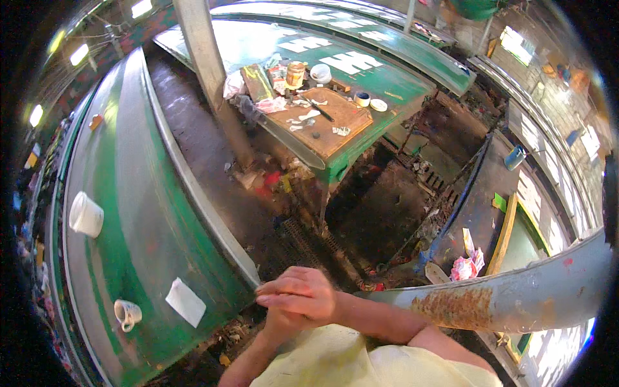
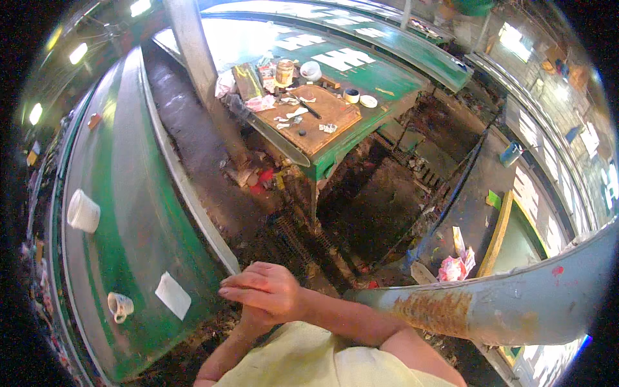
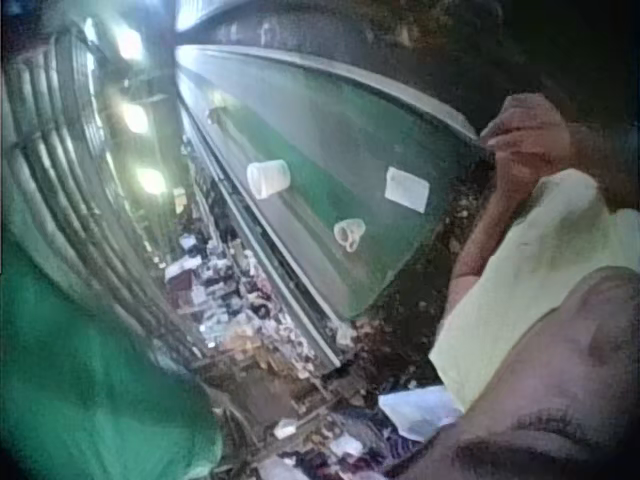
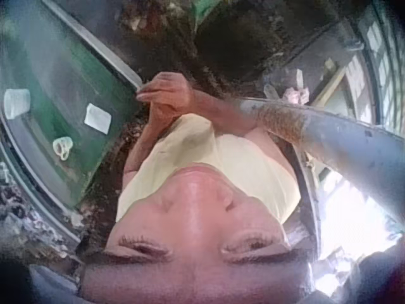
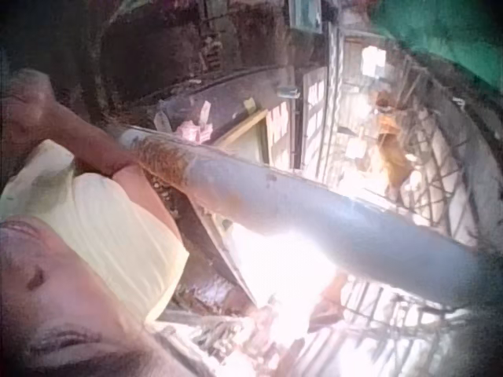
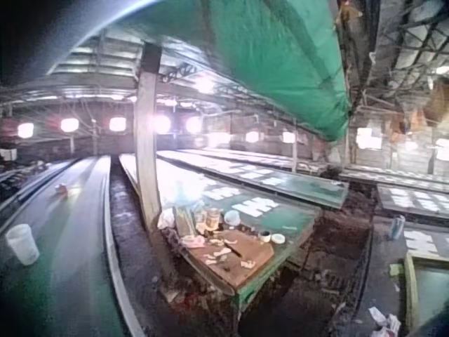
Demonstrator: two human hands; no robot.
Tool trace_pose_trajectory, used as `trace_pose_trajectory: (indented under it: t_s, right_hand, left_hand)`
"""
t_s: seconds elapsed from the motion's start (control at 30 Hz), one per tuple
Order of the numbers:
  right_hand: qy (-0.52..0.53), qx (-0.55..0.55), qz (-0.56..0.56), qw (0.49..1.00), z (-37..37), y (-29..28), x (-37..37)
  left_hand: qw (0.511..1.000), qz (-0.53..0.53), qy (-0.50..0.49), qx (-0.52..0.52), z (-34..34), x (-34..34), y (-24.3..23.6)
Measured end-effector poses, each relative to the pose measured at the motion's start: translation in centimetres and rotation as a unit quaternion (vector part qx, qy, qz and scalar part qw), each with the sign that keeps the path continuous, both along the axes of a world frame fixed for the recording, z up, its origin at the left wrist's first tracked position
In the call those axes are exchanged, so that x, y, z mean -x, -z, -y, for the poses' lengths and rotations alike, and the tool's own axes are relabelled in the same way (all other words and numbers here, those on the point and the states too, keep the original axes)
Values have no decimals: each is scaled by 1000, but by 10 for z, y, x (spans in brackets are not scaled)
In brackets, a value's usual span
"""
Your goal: The person positions a screen printing frame over a work surface, pours blue ink onto the screen, and uses a squeegee to pull the ink across the mesh. The person repeats the squeegee motion multiple times to spread the ink evenly.
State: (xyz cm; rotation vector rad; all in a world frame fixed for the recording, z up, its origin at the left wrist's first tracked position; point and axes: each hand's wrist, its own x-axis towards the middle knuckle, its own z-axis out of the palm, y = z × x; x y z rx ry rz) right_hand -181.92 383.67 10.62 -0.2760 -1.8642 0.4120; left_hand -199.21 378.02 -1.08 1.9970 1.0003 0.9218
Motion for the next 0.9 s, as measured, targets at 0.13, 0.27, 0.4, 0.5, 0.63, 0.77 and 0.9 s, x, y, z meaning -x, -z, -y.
trace_pose_trajectory:
  t_s: [0.13,0.27,0.4,0.5,0.63,0.77,0.9]
  right_hand:
    - [-71,-38,14,997,-42,8,42]
    - [-133,-64,55,987,-72,28,50]
    - [-145,-54,100,983,-111,48,23]
    - [-117,-39,112,986,-144,63,-28]
    - [-36,-11,87,995,-196,77,-117]
    - [41,5,97,994,-261,76,-228]
    - [187,20,69,980,-304,72,-341]
  left_hand:
    - [997,62,-29,44,-22,19,11]
    - [990,103,-66,73,-45,23,12]
    - [980,138,-107,92,-78,17,9]
    - [966,169,-160,114,-109,1,6]
    - [925,187,-272,187,-174,-58,4]
    - [919,211,-234,235,-264,-150,2]
    - [982,64,-77,163,-366,-248,1]
